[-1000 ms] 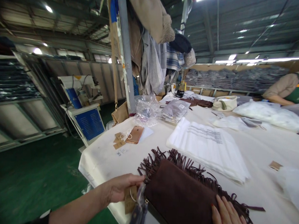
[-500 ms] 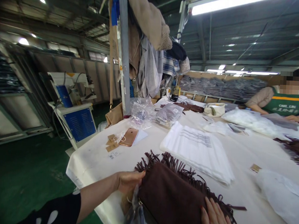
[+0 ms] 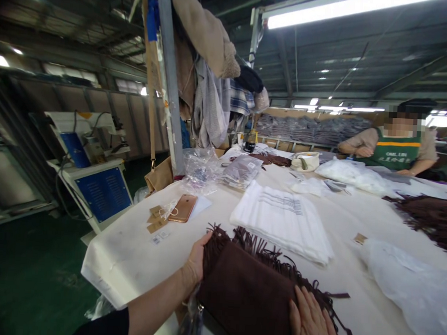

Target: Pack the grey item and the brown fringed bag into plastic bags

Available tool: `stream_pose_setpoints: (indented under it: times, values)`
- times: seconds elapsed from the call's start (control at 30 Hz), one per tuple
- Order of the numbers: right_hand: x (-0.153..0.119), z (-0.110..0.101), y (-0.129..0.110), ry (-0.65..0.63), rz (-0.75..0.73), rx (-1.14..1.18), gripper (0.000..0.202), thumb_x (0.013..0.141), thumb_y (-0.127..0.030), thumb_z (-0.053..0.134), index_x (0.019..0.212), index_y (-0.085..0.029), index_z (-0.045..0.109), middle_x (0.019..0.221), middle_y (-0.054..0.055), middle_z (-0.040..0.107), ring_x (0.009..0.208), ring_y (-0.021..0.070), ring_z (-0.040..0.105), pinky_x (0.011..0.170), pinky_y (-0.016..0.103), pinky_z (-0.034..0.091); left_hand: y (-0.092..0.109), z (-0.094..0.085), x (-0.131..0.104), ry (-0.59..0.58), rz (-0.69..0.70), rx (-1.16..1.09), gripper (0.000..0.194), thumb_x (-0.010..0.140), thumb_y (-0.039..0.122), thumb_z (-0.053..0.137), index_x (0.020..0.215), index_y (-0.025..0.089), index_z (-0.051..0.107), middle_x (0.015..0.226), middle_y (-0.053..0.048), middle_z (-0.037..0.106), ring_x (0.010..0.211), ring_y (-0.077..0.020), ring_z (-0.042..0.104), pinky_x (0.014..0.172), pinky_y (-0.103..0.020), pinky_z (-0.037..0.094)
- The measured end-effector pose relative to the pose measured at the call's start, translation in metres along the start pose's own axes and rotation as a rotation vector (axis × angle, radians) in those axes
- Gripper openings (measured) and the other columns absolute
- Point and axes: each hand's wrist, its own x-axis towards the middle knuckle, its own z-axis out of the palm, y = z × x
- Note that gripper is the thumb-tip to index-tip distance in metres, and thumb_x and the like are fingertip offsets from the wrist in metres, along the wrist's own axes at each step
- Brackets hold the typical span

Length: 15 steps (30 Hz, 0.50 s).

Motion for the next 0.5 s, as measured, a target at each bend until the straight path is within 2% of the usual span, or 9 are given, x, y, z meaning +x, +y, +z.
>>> stream_pose_setpoints:
  times: [0.07,0.13,0.2,0.27,0.3,0.4,0.5]
  values:
    - [0.003,0.0,-0.004,0.01,0.066,0.061,0.043,0.083,-0.016,0.029,0.106,-0.019,0.065,0.127,0.011,0.057,0.12,0.028,0.047,0.095,0.048,0.038,0.004,0.01,-0.007,0.006,0.047,0.098,0.07,0.067,0.063,0.057,0.113,0.011,0.056,0.115,-0.015,0.063,0.113,-0.0328,0.054,0.1,-0.048,0.037]
    - [0.007,-0.001,-0.008,0.019,0.13,0.108,0.045,0.084,-0.016,0.025,0.102,-0.019,0.066,0.125,0.011,0.058,0.12,0.0278,0.048,0.096,0.049,0.036,0.002,0.025,-0.015,-0.018,0.118,0.342,0.081,0.059,0.051,0.072,0.127,0.013,0.047,0.137,-0.014,0.046,0.132,-0.0322,0.032,0.111,-0.046,0.018]
    - [0.011,-0.003,-0.01,0.025,0.151,0.102,0.046,0.085,-0.015,0.024,0.1,-0.019,0.067,0.123,0.01,0.06,0.118,0.0268,0.049,0.095,0.047,0.037,-0.008,0.041,-0.022,-0.084,0.193,0.845,0.09,0.063,0.048,0.071,0.136,0.01,0.036,0.148,-0.017,0.023,0.139,-0.0326,0.007,0.113,-0.048,0.0]
    - [0.015,-0.007,-0.012,0.049,0.131,0.055,0.046,0.084,-0.014,0.024,0.098,-0.018,0.067,0.121,0.01,0.061,0.116,0.0265,0.05,0.093,0.046,0.038,-0.021,0.055,-0.026,-0.151,0.249,1.369,0.09,0.075,0.057,0.057,0.14,0.003,0.025,0.149,-0.022,0.009,0.138,-0.0363,-0.004,0.11,-0.055,-0.004]
    - [0.017,-0.01,-0.013,0.065,0.115,0.033,0.045,0.084,-0.013,0.025,0.097,-0.017,0.068,0.119,0.011,0.062,0.115,0.0269,0.051,0.093,0.046,0.039,-0.027,0.061,-0.026,-0.172,0.27,1.535,0.089,0.08,0.059,0.048,0.141,0.001,0.02,0.149,-0.025,0.006,0.137,-0.0381,-0.005,0.11,-0.057,-0.002]
    - [0.018,-0.015,-0.015,0.09,0.103,0.019,0.043,0.083,-0.01,0.027,0.098,-0.015,0.068,0.119,0.014,0.062,0.115,0.0286,0.051,0.094,0.047,0.037,-0.042,0.076,-0.026,-0.19,0.316,1.649,0.091,0.084,0.061,0.04,0.139,-0.006,0.012,0.146,-0.03,0.004,0.137,-0.0393,-0.003,0.111,-0.056,0.004]
    - [0.016,-0.009,-0.017,0.09,0.144,0.056,0.044,0.083,-0.01,0.027,0.1,-0.016,0.067,0.121,0.013,0.061,0.117,0.0276,0.05,0.095,0.048,0.037,-0.049,0.088,-0.028,-0.217,0.341,1.638,0.09,0.085,0.061,0.039,0.14,-0.004,0.012,0.146,-0.031,0.001,0.136,-0.0397,-0.004,0.111,-0.056,0.005]
